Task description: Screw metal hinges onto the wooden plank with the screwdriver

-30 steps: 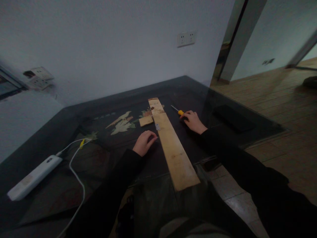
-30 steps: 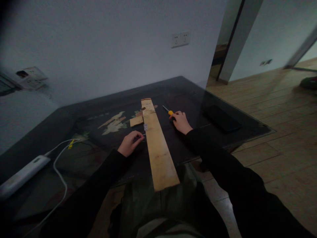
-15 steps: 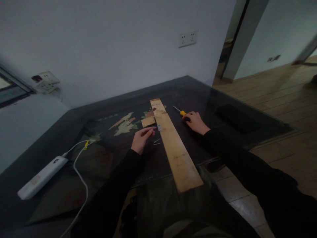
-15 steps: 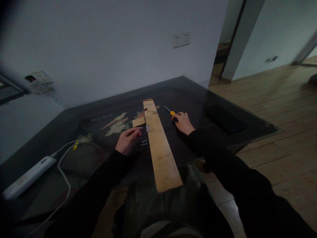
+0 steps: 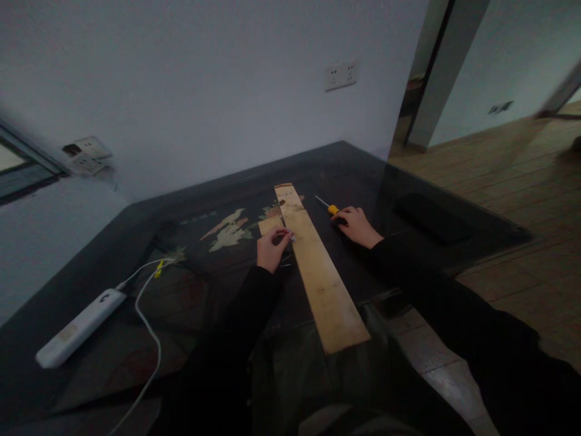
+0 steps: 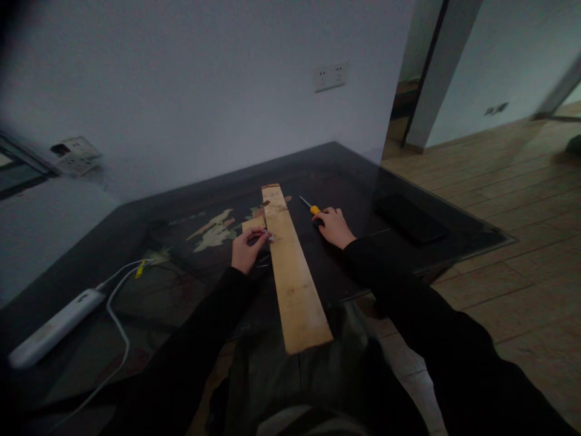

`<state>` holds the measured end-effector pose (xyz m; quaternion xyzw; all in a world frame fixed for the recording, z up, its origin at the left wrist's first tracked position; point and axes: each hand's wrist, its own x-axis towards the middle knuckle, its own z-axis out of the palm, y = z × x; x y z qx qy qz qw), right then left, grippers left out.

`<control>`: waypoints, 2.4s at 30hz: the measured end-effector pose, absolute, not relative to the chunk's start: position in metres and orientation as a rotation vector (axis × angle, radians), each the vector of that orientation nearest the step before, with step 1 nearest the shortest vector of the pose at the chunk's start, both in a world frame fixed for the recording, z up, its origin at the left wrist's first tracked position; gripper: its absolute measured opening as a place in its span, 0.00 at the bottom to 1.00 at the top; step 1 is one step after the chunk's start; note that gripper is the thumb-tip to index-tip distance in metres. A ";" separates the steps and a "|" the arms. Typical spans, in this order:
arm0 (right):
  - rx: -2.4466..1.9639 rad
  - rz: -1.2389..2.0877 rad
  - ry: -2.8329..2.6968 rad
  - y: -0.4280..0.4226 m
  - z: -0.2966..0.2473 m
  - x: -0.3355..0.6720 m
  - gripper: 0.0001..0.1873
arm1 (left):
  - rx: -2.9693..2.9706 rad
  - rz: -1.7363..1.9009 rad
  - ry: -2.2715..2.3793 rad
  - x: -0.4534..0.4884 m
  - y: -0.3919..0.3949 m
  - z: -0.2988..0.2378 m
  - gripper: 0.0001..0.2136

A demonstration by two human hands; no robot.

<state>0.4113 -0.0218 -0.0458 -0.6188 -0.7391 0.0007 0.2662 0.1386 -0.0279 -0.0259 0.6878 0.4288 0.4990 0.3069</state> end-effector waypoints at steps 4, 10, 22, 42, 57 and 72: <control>-1.718 0.021 -1.968 -0.024 -0.044 0.410 0.17 | 2.010 1.284 1.134 0.135 -0.028 -0.025 0.05; -1.740 -0.017 -1.920 -0.028 -0.043 0.409 0.21 | 2.122 1.202 1.208 0.136 -0.029 -0.025 0.04; -1.565 0.068 -1.729 -0.035 -0.020 0.409 0.15 | 2.241 1.206 1.164 0.135 -0.025 -0.029 0.03; -0.817 0.657 -1.051 -0.043 0.017 0.395 0.19 | 2.131 1.175 1.185 0.135 -0.026 -0.031 0.05; -0.829 0.700 -1.148 -0.049 0.019 0.393 0.20 | 2.108 1.182 1.201 0.135 -0.025 -0.032 0.04; -1.067 0.570 -1.812 -0.052 0.120 0.368 0.21 | 2.070 1.221 1.190 0.136 -0.022 -0.036 0.05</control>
